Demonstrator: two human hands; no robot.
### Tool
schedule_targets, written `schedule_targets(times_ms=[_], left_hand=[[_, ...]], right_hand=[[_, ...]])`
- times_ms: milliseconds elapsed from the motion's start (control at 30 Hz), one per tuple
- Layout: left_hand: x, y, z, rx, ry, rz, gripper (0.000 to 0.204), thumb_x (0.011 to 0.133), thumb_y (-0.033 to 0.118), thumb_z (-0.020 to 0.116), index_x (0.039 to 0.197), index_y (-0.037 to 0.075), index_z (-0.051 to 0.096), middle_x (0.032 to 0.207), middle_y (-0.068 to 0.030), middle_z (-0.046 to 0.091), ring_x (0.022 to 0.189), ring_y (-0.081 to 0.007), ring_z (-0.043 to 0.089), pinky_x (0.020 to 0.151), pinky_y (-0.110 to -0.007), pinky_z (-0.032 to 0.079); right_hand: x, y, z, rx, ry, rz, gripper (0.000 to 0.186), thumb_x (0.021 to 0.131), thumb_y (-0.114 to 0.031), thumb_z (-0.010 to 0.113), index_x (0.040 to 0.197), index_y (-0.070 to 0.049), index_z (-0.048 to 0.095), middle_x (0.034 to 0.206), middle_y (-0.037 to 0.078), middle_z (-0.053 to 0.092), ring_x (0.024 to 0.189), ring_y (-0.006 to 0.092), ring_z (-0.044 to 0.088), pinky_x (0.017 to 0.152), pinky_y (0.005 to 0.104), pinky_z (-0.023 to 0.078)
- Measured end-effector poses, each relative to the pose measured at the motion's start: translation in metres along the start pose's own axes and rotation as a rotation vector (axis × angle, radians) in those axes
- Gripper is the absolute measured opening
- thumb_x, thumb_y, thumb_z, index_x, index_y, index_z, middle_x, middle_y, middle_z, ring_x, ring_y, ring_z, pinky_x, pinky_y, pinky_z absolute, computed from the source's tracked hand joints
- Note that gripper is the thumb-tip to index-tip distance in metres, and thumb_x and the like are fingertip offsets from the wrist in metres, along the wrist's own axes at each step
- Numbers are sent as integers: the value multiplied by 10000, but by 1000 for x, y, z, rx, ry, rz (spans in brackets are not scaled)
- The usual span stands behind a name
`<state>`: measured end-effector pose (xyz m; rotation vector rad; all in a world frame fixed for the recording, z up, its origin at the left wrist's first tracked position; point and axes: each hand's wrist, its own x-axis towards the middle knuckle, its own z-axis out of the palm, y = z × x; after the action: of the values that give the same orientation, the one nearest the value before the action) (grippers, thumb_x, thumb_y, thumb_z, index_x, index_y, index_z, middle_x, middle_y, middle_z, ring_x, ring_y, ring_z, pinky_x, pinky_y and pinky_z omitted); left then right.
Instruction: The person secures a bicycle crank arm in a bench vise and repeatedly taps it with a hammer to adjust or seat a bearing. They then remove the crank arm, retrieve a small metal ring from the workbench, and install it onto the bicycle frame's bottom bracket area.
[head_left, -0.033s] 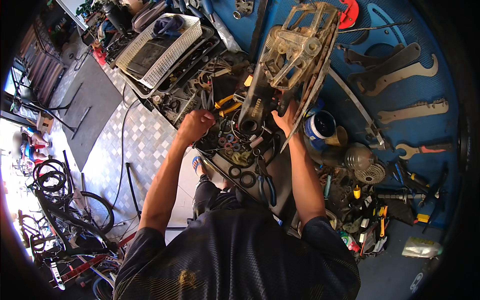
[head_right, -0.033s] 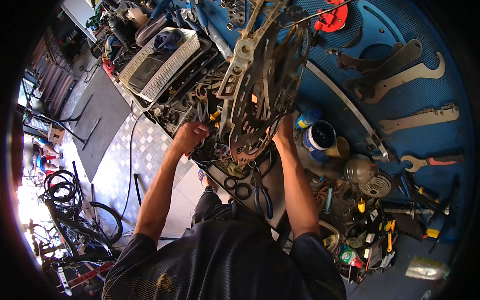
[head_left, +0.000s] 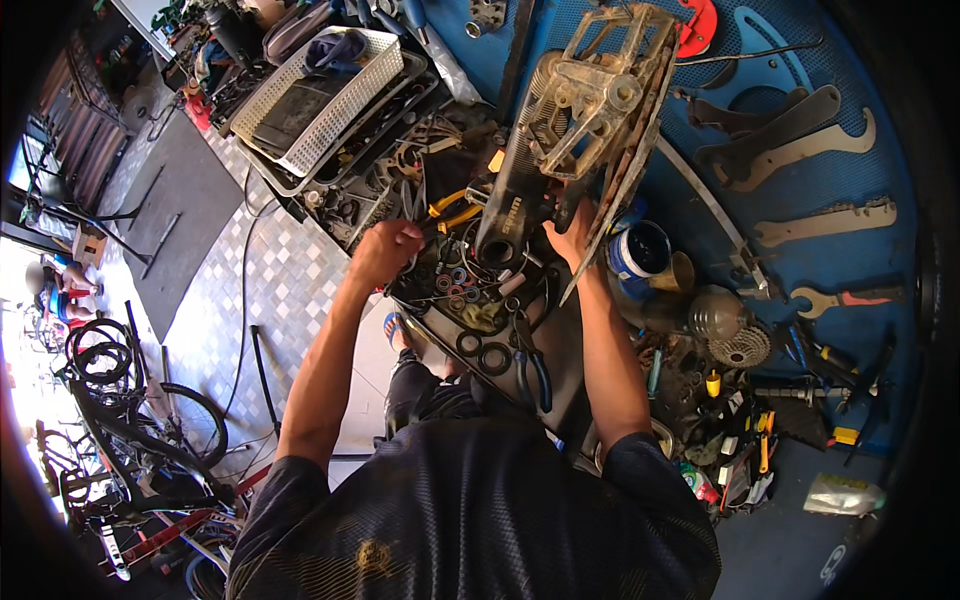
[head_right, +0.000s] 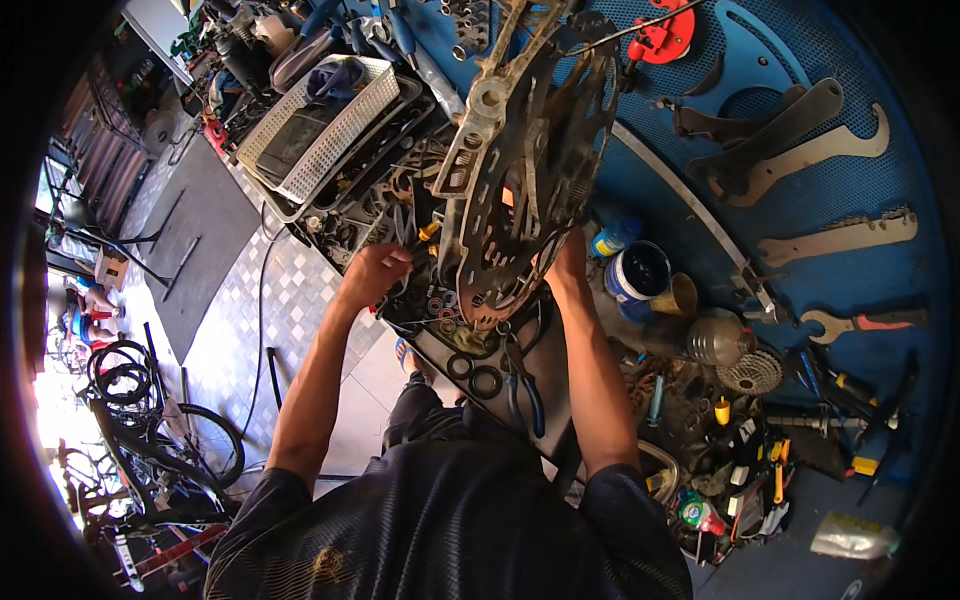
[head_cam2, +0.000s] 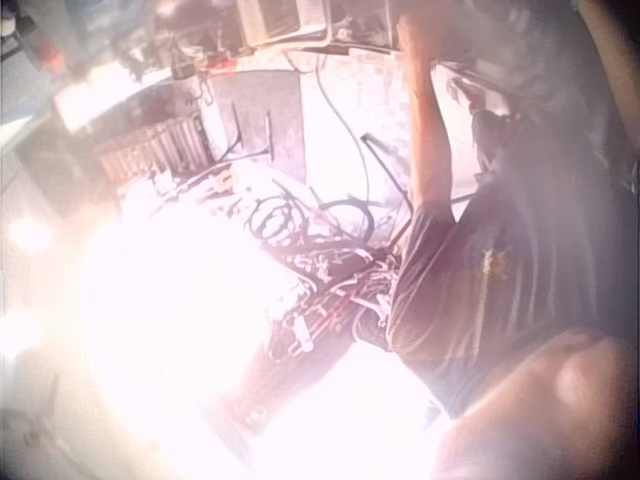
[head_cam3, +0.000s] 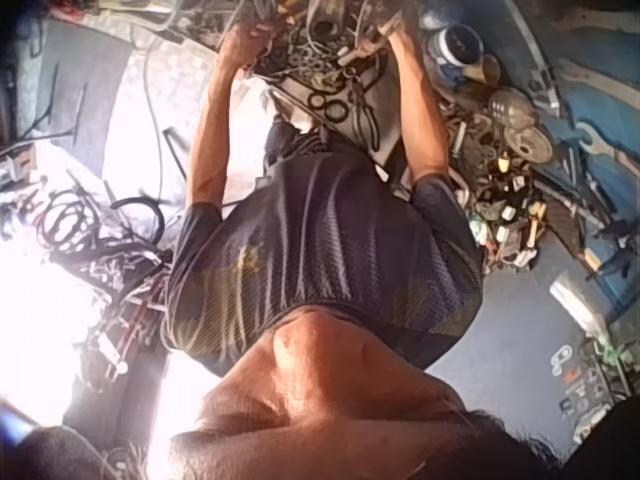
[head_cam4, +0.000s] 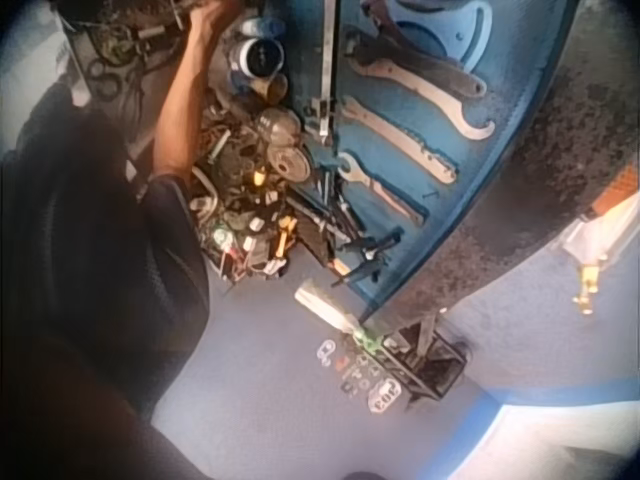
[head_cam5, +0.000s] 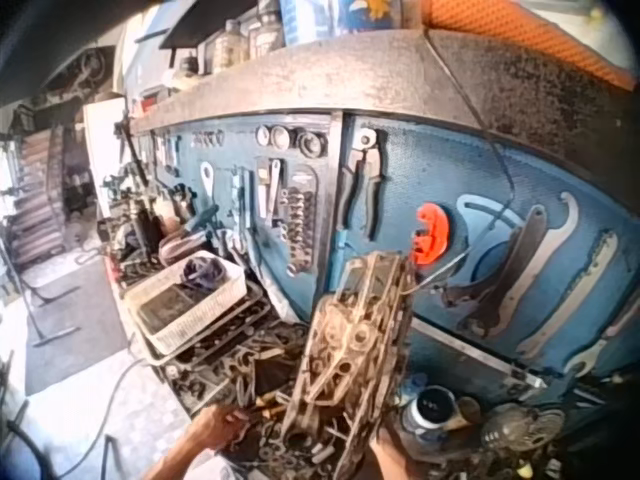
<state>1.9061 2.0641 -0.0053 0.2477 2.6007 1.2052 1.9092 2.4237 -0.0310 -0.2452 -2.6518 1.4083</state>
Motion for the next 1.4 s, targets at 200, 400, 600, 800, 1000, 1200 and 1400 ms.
schedule_targets(times_ms=[200, 400, 600, 800, 1000, 1200, 1400], left_hand=[[-18, -41, -34, 188, 231, -40, 250, 895, 232, 769, 1059, 44, 762, 938, -175, 779, 871, -327, 761, 786, -422, 581], [-45, -78, -40, 166, 301, -192, 210, 891, 227, 764, 1013, 56, 781, 884, -159, 783, 814, -326, 762, 754, -443, 580], [-47, -71, -14, 158, 260, -313, 387, 908, 422, 757, 927, 39, 808, 777, -133, 769, 756, -279, 761, 711, -410, 575], [-35, -58, -2, 159, 240, -416, 495, 892, 513, 734, 812, 30, 808, 707, -170, 741, 725, -339, 752, 705, -455, 576], [-19, -51, -2, -58, 203, -516, 509, 879, 503, 665, 728, 36, 800, 664, -151, 733, 708, -302, 750, 717, -441, 581], [-12, -45, -2, -296, 224, -531, 491, 935, 432, 667, 677, 30, 782, 589, -89, 696, 518, -174, 651, 564, -349, 543], [-13, -41, -2, -455, 243, -554, 492, 979, 388, 693, 710, -20, 750, 609, -87, 699, 444, -137, 582, 415, -297, 459]], right_hand=[[22, 23, 6, 39, 200, -337, 403, 692, -87, 847, 1065, -33, 701, 1023, 166, 691, 961, 405, 670, 775, 499, 542], [15, 24, 10, 924, 90, 6, 616, 733, -93, 819, 1315, -25, 627, 1181, 178, 677, 1075, 394, 663, 868, 503, 550], [-23, -31, 1, -25, 9, -192, 452, 1001, -264, 655, 1366, -1, 615, 1119, 160, 721, 1017, 349, 707, 844, 458, 548], [-71, -53, 33, -341, 73, -239, 312, 910, -186, 719, 1185, -63, 634, 851, 168, 731, 759, 415, 711, 656, 526, 546], [-130, -89, 73, -188, -127, -375, 201, 951, -216, 721, 1114, -100, 699, 948, 102, 741, 801, 335, 729, 686, 432, 581], [-160, -105, 125, -268, -284, -485, 218, 984, -327, 679, 1042, -118, 700, 929, 97, 703, 720, 336, 730, 630, 447, 605], [-155, -108, 161, -485, -287, -415, 331, 972, -400, 697, 1100, -95, 689, 988, 107, 711, 749, 324, 746, 632, 458, 614]])
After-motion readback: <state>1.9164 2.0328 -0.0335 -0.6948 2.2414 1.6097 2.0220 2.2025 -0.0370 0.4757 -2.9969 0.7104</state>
